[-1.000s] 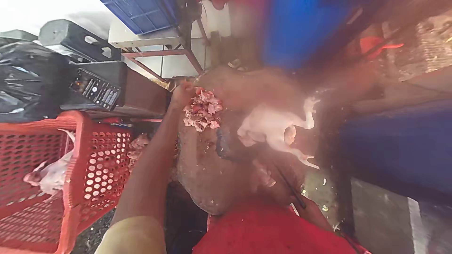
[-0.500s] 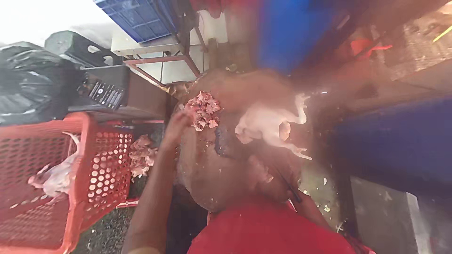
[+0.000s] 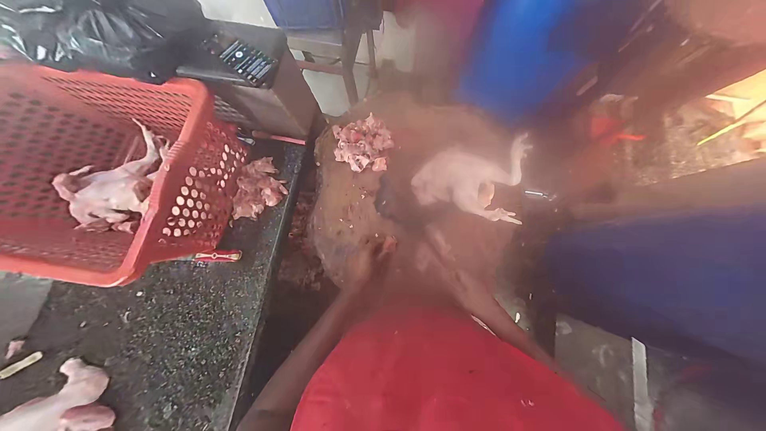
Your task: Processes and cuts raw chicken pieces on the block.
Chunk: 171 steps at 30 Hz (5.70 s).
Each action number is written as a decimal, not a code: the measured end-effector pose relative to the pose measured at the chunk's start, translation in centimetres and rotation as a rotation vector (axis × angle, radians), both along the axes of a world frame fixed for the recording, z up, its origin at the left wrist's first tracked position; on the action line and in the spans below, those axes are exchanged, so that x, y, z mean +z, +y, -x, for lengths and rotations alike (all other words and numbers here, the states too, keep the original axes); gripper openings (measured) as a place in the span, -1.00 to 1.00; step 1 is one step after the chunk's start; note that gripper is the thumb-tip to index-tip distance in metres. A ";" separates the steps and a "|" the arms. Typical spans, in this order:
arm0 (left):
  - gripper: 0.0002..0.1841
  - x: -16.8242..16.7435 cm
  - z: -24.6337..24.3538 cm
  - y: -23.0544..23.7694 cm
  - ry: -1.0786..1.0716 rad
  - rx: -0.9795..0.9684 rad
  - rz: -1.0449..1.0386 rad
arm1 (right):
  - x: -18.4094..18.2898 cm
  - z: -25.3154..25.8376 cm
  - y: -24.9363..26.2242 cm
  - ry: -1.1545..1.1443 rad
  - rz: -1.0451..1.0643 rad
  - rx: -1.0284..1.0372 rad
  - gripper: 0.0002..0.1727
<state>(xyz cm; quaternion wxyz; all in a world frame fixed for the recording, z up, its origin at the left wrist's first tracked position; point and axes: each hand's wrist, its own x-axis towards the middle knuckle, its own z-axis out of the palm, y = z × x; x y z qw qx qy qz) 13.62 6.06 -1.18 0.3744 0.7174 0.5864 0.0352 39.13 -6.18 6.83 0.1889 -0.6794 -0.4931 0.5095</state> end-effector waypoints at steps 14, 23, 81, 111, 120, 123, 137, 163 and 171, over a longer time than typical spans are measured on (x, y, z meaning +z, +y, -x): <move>-0.61 0.9 6.3 -3.4 -0.097 0.257 0.114 | -2.1 4.7 -0.3 -0.143 0.071 0.144 -0.35; -0.49 0.9 -0.5 -0.6 -0.076 -0.080 -0.058 | -1.2 -0.5 -4.9 -0.070 -0.060 -0.183 -0.59; -0.60 4.7 -7.1 32.1 0.127 -0.076 -0.135 | -6.4 -7.5 -5.3 -0.173 0.414 -0.279 -0.46; -0.68 1.0 6.9 -3.6 -0.087 0.337 0.093 | -1.6 4.6 1.9 -0.167 0.019 0.326 -0.25; -0.64 1.0 3.5 -3.5 -0.103 0.132 0.136 | -0.6 0.0 -3.8 0.095 0.039 -0.141 -0.49; -0.56 1.2 -1.1 -1.9 -0.169 0.001 0.154 | -0.6 -2.1 -4.9 0.027 -0.041 -0.289 -0.59; -0.62 5.6 -2.4 22.6 -0.057 0.154 -0.169 | -8.1 -5.7 -8.2 -0.220 0.205 -0.350 -0.46; -0.65 2.6 -1.4 28.6 0.091 0.064 -0.266 | -7.3 -7.6 -6.0 -0.201 0.333 -0.182 -0.56; -0.60 0.6 -1.8 32.3 0.349 -0.133 -0.245 | -7.4 -6.9 -6.3 -0.212 0.289 -0.221 -0.58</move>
